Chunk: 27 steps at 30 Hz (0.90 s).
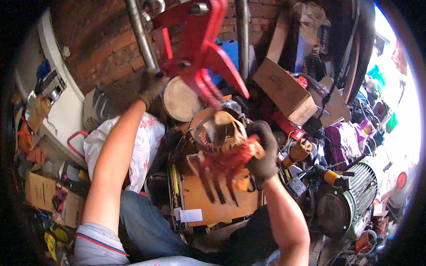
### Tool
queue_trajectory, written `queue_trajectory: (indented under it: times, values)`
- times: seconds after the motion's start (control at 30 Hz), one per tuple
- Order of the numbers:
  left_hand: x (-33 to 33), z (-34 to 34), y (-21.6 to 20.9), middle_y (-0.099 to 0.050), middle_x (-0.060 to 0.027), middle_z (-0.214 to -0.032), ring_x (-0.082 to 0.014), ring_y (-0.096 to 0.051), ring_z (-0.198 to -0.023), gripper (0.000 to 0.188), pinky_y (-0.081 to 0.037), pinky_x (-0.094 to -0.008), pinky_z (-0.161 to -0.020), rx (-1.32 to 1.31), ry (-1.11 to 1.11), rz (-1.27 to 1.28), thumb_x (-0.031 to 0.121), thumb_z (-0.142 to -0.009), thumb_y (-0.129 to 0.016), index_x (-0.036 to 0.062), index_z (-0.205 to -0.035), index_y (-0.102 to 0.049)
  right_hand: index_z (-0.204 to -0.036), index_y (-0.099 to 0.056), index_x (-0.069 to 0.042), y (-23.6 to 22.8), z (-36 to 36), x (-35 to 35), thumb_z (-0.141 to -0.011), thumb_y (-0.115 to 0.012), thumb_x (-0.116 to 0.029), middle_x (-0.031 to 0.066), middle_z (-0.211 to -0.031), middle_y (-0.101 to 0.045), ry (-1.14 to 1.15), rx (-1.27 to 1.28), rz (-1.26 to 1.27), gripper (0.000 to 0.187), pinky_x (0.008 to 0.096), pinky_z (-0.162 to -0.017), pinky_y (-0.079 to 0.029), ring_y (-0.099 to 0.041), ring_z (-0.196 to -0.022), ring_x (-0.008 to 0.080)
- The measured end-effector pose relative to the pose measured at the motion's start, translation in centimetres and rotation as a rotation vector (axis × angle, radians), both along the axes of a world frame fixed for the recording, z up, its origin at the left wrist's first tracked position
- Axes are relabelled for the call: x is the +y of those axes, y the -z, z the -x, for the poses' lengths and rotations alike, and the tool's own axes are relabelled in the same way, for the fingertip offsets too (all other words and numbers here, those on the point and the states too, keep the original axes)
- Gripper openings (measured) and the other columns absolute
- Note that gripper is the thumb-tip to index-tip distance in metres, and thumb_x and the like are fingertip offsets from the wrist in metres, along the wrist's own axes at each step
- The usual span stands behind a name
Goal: The person uses a red puller tool and a power drill to remove copper windings from a motor stator. The person repeatedly tightens the puller, drills into the windings, and removes the loosened copper pieces, placing them into a white bag.
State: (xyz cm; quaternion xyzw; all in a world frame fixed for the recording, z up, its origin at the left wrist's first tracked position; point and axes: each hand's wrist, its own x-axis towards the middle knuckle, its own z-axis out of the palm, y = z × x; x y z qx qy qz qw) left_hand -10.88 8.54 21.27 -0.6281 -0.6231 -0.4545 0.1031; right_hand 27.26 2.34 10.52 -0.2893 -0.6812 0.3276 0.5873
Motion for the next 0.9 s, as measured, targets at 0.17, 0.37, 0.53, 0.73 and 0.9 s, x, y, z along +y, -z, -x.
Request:
queue_trajectory:
  times: [0.17,0.37,0.53,0.73,0.9]
  values:
    - [-3.7,-0.9,-7.4,-0.074,-0.0194,-0.092,-0.0379,-0.072,-0.087,0.027,-0.059,-0.0470,-0.078,0.640,-0.351,0.109,0.030,-0.083,-0.061,0.0083,-0.085,-0.077,-0.094,-0.062,0.000,0.8,-2.5,-3.8,-0.071,-0.078,-0.012,0.0137,-0.092,-0.063,-0.077,-0.287,-0.129,0.031,0.0395,-0.079,-0.049,-0.061,-0.087,0.0334]
    - [-4.8,-2.8,-10.9,-0.074,-0.0207,-0.099,-0.0343,-0.073,-0.097,0.027,-0.057,-0.0490,-0.084,0.779,-0.467,0.154,0.019,-0.078,-0.060,0.0068,-0.093,-0.079,-0.094,-0.064,-0.002,3.6,-1.7,-6.0,-0.070,-0.078,-0.011,0.0161,-0.091,-0.060,-0.181,-0.393,-0.073,0.029,0.0399,-0.076,-0.049,-0.060,-0.087,0.0369]
    - [-4.2,-1.1,-11.3,-0.073,-0.0202,-0.105,-0.0335,-0.071,-0.102,0.036,-0.056,-0.0465,-0.085,0.933,-0.380,0.299,0.032,-0.082,-0.066,0.0066,-0.106,-0.074,-0.092,-0.060,-0.001,4.1,3.9,-7.6,-0.066,-0.077,-0.009,0.0169,-0.088,-0.056,-0.299,-0.338,-0.077,0.032,0.0405,-0.075,-0.047,-0.055,-0.087,0.0388]
    - [-12.8,-4.8,-17.3,-0.071,-0.0193,-0.113,-0.0360,-0.067,-0.107,0.031,-0.053,-0.0470,-0.090,0.738,-0.174,0.701,0.029,-0.092,-0.062,0.0075,-0.110,-0.075,-0.108,-0.064,-0.001,1.8,15.4,-8.9,-0.074,-0.075,-0.004,0.0087,-0.100,-0.065,-0.749,-0.236,0.238,0.036,0.0329,-0.085,-0.050,-0.062,-0.093,0.0173]
    - [-11.9,0.5,-15.2,-0.071,-0.0164,-0.112,-0.0302,-0.068,-0.108,0.036,-0.054,-0.0443,-0.092,0.974,-0.043,0.207,0.029,-0.088,-0.066,0.0081,-0.116,-0.071,-0.104,-0.064,-0.001,-0.7,26.8,-11.2,-0.075,-0.062,0.004,0.0020,-0.089,-0.064,-1.017,-0.194,0.114,0.030,0.0299,-0.078,-0.049,-0.056,-0.085,0.0108]
